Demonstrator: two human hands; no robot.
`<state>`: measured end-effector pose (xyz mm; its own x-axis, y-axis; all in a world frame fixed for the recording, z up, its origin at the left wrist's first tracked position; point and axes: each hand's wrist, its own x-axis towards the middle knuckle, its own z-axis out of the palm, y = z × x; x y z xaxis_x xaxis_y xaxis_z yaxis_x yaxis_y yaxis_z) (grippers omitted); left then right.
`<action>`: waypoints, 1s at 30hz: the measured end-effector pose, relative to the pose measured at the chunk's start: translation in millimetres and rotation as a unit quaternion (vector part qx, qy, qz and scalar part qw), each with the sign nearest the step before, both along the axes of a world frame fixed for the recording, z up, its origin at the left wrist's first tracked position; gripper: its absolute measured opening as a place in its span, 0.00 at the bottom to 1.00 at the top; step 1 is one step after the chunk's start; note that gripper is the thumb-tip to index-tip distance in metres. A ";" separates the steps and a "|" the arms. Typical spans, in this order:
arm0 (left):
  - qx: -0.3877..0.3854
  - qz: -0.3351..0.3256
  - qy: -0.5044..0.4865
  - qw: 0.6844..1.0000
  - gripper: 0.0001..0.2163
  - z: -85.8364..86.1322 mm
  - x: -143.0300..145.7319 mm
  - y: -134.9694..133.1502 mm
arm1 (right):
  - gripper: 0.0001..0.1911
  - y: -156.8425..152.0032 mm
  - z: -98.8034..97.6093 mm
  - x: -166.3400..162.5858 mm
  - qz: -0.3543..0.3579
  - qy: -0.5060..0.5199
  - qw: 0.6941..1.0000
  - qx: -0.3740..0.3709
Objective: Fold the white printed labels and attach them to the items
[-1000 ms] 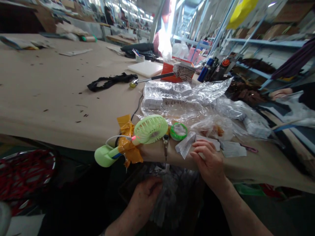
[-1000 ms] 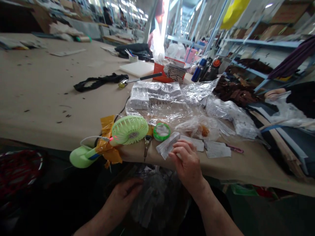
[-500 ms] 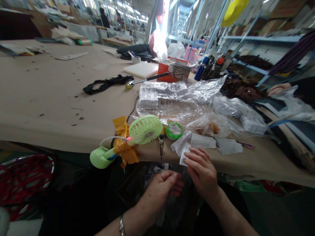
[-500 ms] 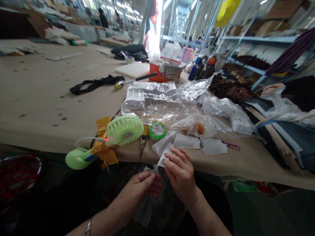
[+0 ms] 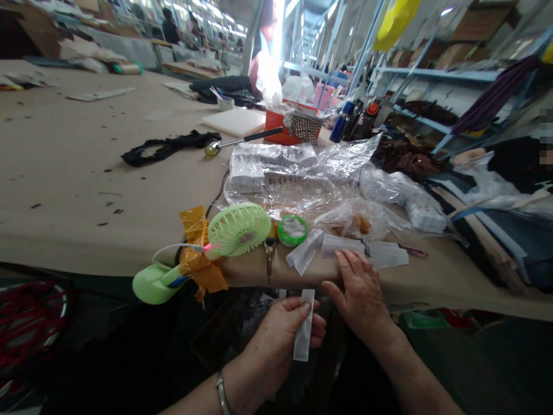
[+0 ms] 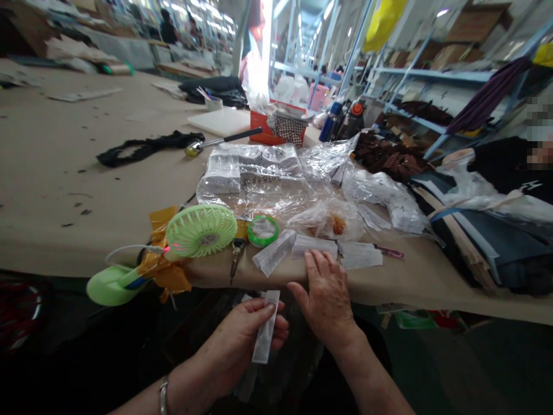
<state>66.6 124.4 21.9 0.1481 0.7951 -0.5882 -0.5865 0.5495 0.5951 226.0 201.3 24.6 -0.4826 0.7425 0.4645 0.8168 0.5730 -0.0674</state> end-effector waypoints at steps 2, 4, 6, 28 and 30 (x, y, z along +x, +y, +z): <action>0.000 0.000 0.010 1.000 0.09 -1.5 -0.4 -2.0 | 0.24 2.7 -2.4 1.5 -0.017 -0.030 0.999 0.006; -0.009 -0.001 0.017 1.000 0.08 -1.2 -1.4 -2.3 | 0.18 1.6 -5.2 5.0 0.001 -0.019 1.000 0.016; -0.026 0.001 0.027 0.999 0.07 1.4 -3.1 -1.4 | 0.13 1.3 -7.8 10.3 0.030 0.024 0.999 0.027; 0.023 0.034 -0.128 0.991 0.04 17.9 -9.4 -2.2 | 0.07 -47.3 -9.0 -13.9 0.323 0.140 0.935 -0.042; 0.019 0.035 -0.123 0.992 0.05 16.9 -8.5 -2.8 | 0.07 -48.6 -8.9 -15.4 0.322 0.148 0.934 -0.050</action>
<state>58.0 121.6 38.8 0.2265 0.8299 -0.5098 -0.7532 0.4811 0.4486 210.6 152.6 15.8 -0.7046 0.3899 0.5928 0.2429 0.9175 -0.3148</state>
